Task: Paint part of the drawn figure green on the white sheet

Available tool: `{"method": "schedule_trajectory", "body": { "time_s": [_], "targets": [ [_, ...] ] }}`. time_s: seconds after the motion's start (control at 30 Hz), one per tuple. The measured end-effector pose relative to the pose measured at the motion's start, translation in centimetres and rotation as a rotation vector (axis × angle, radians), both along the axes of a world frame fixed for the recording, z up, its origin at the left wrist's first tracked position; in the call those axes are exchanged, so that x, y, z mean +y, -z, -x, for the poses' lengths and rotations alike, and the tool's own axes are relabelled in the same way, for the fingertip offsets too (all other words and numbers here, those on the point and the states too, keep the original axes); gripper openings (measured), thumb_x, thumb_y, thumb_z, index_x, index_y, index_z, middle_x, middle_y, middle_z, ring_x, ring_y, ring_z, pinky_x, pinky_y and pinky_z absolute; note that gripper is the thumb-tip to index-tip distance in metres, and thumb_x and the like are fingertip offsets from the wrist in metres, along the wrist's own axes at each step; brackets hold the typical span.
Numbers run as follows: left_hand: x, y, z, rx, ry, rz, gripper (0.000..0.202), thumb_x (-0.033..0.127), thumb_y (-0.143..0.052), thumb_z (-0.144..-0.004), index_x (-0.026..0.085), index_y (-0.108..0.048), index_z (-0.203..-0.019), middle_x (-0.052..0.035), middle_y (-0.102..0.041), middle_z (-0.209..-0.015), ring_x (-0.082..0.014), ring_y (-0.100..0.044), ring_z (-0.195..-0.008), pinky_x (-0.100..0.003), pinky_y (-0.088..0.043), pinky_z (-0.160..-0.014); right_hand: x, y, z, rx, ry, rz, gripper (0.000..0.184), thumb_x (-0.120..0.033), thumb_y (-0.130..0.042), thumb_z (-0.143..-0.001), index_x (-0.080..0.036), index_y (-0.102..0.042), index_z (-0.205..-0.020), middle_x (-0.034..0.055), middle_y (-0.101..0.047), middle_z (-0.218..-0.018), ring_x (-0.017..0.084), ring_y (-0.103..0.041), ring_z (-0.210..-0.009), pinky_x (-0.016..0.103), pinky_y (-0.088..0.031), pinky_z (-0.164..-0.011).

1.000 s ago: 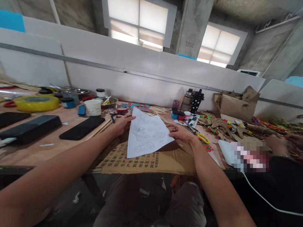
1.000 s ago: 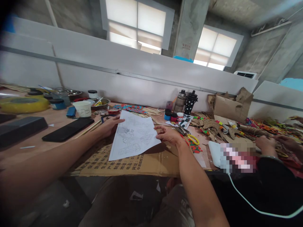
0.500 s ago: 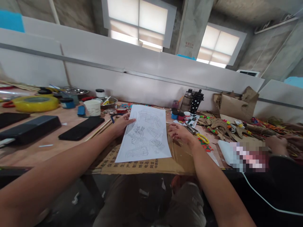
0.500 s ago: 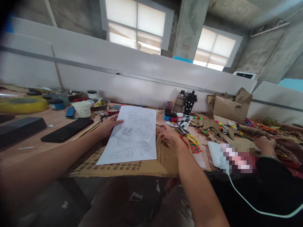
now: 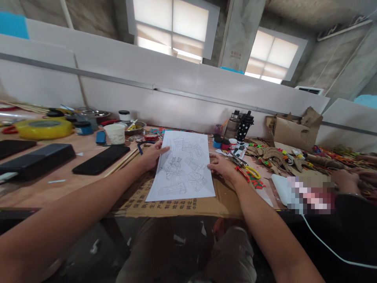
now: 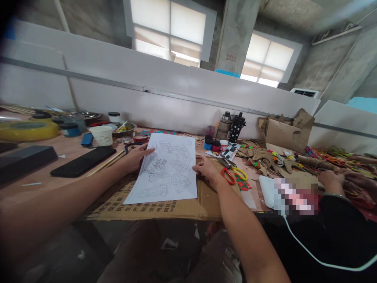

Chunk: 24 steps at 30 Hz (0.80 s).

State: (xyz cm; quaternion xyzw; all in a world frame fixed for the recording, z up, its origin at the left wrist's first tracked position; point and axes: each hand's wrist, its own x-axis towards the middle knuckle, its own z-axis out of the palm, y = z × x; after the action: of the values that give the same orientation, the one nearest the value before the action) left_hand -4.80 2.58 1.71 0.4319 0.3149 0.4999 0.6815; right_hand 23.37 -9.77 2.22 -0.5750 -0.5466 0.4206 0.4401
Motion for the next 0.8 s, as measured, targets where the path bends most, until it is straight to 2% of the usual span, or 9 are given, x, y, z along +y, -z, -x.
{"method": "schedule_trajectory", "body": {
  "time_s": [0.13,0.33,0.5,0.7,0.8],
  "targets": [
    [-0.15,0.02,-0.02,0.027,0.034,-0.025,0.038,0.004,-0.079,-0.069,0.016,-0.072,-0.104,-0.0106,-0.078,-0.090,-0.0209,-0.073,-0.062,-0.028,-0.061,-0.059,0.41,0.35,-0.16,-0.007,0.038,0.000,0.054,-0.014,-0.072,-0.070,-0.022,-0.053,-0.120,-0.0072,-0.059,-0.063,0.010,-0.053,-0.047,0.019,-0.030,-0.041],
    [-0.19,0.00,-0.02,0.022,0.044,-0.073,0.043,-0.003,-0.077,-0.062,0.016,-0.072,-0.101,-0.0100,-0.079,-0.095,-0.0194,-0.073,-0.063,-0.028,-0.062,-0.061,0.67,0.31,-0.49,-0.022,0.027,-0.011,0.054,-0.012,-0.071,-0.070,-0.023,-0.055,-0.121,-0.0057,-0.062,-0.066,0.011,-0.056,-0.051,0.019,-0.033,-0.044],
    [-0.12,0.00,0.04,0.011,0.077,-0.120,0.040,-0.001,-0.078,-0.061,0.016,-0.073,-0.097,-0.0110,-0.079,-0.097,-0.0207,-0.074,-0.069,-0.028,-0.063,-0.064,0.65,0.30,-0.42,-0.040,0.011,-0.029,0.044,-0.019,-0.070,-0.076,-0.021,-0.060,-0.118,-0.0045,-0.061,-0.065,0.010,-0.053,-0.051,0.019,-0.033,-0.044],
    [0.00,0.15,0.10,0.008,0.091,-0.123,0.044,0.002,-0.080,-0.063,0.017,-0.072,-0.103,-0.0099,-0.079,-0.097,-0.0215,-0.075,-0.073,-0.028,-0.063,-0.065,0.68,0.55,-0.54,-0.064,-0.020,-0.029,0.021,-0.025,-0.071,-0.075,-0.019,-0.070,-0.096,-0.0028,-0.063,-0.069,0.008,-0.049,-0.052,0.020,-0.030,-0.046],
    [0.18,0.48,0.11,0.039,0.127,-0.120,0.045,0.007,-0.082,-0.065,0.018,-0.071,-0.107,-0.0105,-0.078,-0.099,-0.0232,-0.075,-0.077,-0.029,-0.063,-0.066,0.89,0.75,-0.76,-0.067,-0.014,-0.031,0.017,-0.025,-0.072,-0.072,-0.016,-0.071,-0.087,-0.0028,-0.062,-0.067,0.008,-0.046,-0.050,0.021,-0.030,-0.046]
  ]
}}
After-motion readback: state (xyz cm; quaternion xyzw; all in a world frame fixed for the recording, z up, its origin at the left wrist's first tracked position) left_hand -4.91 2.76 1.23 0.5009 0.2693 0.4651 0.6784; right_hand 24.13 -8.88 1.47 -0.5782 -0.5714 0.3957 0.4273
